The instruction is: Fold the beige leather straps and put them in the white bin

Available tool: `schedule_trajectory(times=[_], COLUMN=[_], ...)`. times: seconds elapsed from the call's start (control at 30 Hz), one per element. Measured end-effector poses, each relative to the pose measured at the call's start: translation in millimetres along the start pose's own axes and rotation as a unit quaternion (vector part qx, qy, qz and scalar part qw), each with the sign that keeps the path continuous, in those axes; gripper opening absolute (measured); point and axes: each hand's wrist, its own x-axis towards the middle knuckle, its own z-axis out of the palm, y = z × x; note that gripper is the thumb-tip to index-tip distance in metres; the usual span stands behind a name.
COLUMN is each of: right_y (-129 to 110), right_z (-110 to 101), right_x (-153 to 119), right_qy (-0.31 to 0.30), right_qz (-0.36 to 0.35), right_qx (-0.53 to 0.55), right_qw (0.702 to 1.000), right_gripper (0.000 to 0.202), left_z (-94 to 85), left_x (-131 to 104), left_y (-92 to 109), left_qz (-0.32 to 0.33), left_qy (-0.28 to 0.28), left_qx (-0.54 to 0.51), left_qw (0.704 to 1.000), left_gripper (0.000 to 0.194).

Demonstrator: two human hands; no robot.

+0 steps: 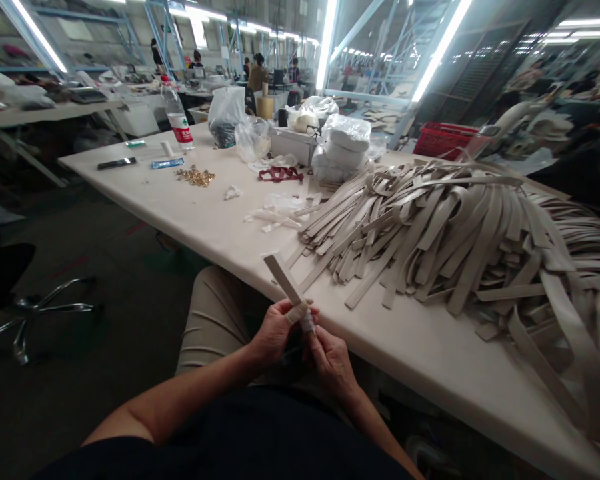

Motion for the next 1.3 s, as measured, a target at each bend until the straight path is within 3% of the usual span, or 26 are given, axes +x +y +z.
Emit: schedule_trajectory(times=[0.17,0.27,0.43,0.5,0.63,0.83,1.03,1.1,1.2,1.3], right_y=[-11.0,-14.4,-14.0,-13.9,-11.0,-4.5,-6.0,-3.0,1.7,1.9], right_z=[-2.4,-0.8,2.4,2.1,0.7,5.4,3.8,3.2,4.0,4.1], right_x=[2.7,5.4,10.1,11.7,11.7,6.5,8.7,8.0,7.1,8.6], right_qy=[-0.059,-0.026,-0.009,-0.003,0.015,-0.014,0.009,0.007,-0.012,-0.015], right_qz=[-0.005,-0.008,0.001,-0.003,-0.019,-0.007,-0.016,-0.012,0.005,0.006], right_qx=[0.083,0.107,0.079,0.069,0.048,0.053,0.039,0.046,0.052,0.055], right_qw=[0.995,0.994,0.997,0.998,0.999,0.998,0.999,0.999,0.999,0.998], right_gripper=[0.049,0.049,0.045,0.045,0.044,0.043,0.044,0.042,0.038,0.036], left_z=[-11.5,-9.9,1.5,0.8,-8.4,-8.1,-10.8,-9.6,-4.5,-3.4], left_x=[-13.0,-9.3,0.5,-2.2,-11.7,4.0,-7.7,-7.0,3.1,6.8], left_y=[-14.6,-7.5,8.1,3.4,-10.2,12.0,-8.5,-3.6,14.3,15.7], left_qz=[-0.030,-0.060,0.085,0.069,-0.027,0.117,-0.011,0.017,0.108,0.096], left_qy=[-0.051,-0.079,0.002,0.000,-0.046,0.018,-0.031,-0.038,-0.007,0.001], left_qx=[0.092,0.127,0.023,0.047,0.117,0.039,0.102,0.079,0.009,0.020], left_qw=[0.994,0.987,0.996,0.997,0.992,0.992,0.994,0.996,0.994,0.995], left_gripper=[0.047,0.052,0.047,0.047,0.047,0.044,0.043,0.044,0.043,0.042])
